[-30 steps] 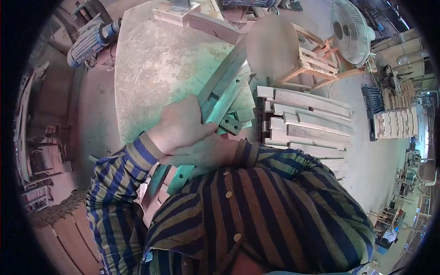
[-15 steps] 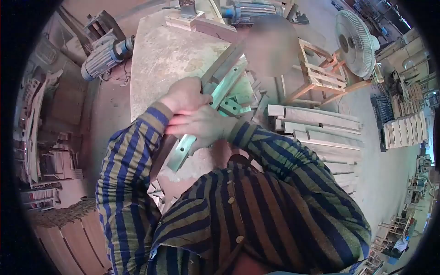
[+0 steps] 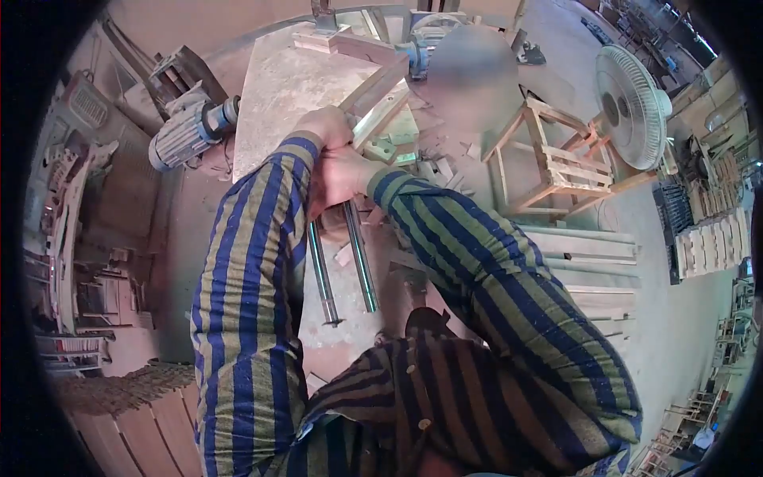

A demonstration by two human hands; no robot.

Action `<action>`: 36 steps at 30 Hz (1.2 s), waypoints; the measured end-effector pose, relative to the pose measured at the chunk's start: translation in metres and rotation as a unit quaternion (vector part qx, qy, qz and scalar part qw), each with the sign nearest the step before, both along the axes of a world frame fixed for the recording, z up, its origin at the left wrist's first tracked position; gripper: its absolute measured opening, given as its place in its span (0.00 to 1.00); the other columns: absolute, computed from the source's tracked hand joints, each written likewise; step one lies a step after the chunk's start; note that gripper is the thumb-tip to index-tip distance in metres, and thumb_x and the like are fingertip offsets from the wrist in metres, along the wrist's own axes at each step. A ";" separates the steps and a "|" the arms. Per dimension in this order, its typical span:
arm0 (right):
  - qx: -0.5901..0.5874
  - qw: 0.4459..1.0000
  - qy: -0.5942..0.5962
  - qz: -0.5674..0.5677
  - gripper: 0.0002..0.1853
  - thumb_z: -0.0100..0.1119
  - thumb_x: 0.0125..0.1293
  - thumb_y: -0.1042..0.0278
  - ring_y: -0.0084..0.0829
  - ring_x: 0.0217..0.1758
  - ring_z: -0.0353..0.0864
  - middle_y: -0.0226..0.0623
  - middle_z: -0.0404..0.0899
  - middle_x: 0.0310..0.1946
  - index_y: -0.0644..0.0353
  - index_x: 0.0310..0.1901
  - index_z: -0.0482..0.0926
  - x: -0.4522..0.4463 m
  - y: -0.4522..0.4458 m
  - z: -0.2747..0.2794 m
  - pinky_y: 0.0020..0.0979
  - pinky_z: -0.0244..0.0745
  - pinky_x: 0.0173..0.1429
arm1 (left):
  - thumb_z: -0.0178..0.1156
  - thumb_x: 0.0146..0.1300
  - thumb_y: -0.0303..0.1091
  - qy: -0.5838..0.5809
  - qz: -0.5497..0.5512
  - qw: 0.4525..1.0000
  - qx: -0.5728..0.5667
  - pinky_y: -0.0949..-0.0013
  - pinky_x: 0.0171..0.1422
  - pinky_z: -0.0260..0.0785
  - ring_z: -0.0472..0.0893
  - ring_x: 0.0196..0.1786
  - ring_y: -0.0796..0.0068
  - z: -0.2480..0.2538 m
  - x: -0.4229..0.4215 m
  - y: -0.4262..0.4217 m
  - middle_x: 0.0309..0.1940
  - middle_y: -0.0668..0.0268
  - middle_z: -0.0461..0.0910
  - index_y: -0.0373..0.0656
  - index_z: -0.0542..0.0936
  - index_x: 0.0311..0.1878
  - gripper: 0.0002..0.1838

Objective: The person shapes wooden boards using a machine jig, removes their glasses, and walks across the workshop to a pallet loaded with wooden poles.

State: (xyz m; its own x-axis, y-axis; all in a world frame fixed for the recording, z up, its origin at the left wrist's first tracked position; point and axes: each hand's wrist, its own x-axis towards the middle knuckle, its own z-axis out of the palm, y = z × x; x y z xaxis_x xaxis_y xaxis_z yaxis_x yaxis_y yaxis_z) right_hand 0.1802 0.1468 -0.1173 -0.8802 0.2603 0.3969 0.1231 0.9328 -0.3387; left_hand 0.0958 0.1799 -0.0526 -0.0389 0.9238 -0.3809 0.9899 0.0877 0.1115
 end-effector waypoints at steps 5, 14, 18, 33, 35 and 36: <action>-0.058 0.995 -0.077 0.000 0.33 0.67 0.38 0.46 0.41 0.52 0.74 0.42 0.77 0.47 0.54 0.47 0.76 -0.004 0.001 0.023 0.37 0.68 0.55 | 0.58 0.50 0.42 -0.014 -0.023 0.999 0.026 0.64 0.52 0.69 0.78 0.48 0.57 -0.003 -0.016 0.010 0.45 0.54 0.78 0.43 0.80 0.45 0.20; 0.004 1.000 0.010 0.006 0.32 0.69 0.36 0.45 0.40 0.50 0.75 0.42 0.77 0.45 0.54 0.45 0.77 -0.014 0.022 0.030 0.36 0.69 0.53 | 0.62 0.47 0.41 -0.037 -0.011 0.997 0.072 0.64 0.48 0.69 0.80 0.42 0.58 0.018 -0.025 0.023 0.37 0.50 0.80 0.39 0.81 0.39 0.18; -0.007 0.999 -0.048 -0.013 0.31 0.69 0.36 0.45 0.39 0.49 0.76 0.41 0.78 0.44 0.54 0.43 0.78 -0.020 0.028 0.042 0.36 0.70 0.52 | 0.62 0.46 0.43 -0.015 -0.007 0.997 0.076 0.64 0.48 0.69 0.80 0.42 0.58 0.023 -0.028 0.031 0.37 0.50 0.80 0.39 0.81 0.39 0.20; 0.065 0.987 -0.134 -0.061 0.34 0.60 0.42 0.34 0.38 0.56 0.73 0.38 0.76 0.50 0.51 0.46 0.78 -0.036 0.010 0.021 0.37 0.63 0.60 | 0.59 0.49 0.48 0.015 0.062 0.993 0.096 0.60 0.51 0.68 0.77 0.48 0.51 0.026 -0.013 0.003 0.43 0.44 0.77 0.31 0.75 0.45 0.28; -0.018 0.990 -0.129 -0.053 0.30 0.64 0.41 0.42 0.39 0.53 0.74 0.42 0.78 0.46 0.57 0.42 0.79 -0.026 -0.003 0.030 0.38 0.64 0.59 | 0.58 0.51 0.48 0.029 0.047 0.993 0.100 0.58 0.51 0.67 0.76 0.49 0.49 0.028 -0.009 -0.009 0.44 0.44 0.76 0.33 0.73 0.49 0.28; -0.022 0.990 -0.130 -0.050 0.30 0.64 0.41 0.42 0.39 0.53 0.74 0.42 0.78 0.46 0.57 0.42 0.79 -0.025 -0.006 0.028 0.38 0.64 0.59 | 0.58 0.51 0.48 0.028 0.050 0.994 0.095 0.58 0.51 0.67 0.76 0.49 0.49 0.029 -0.010 -0.011 0.44 0.44 0.76 0.33 0.73 0.49 0.28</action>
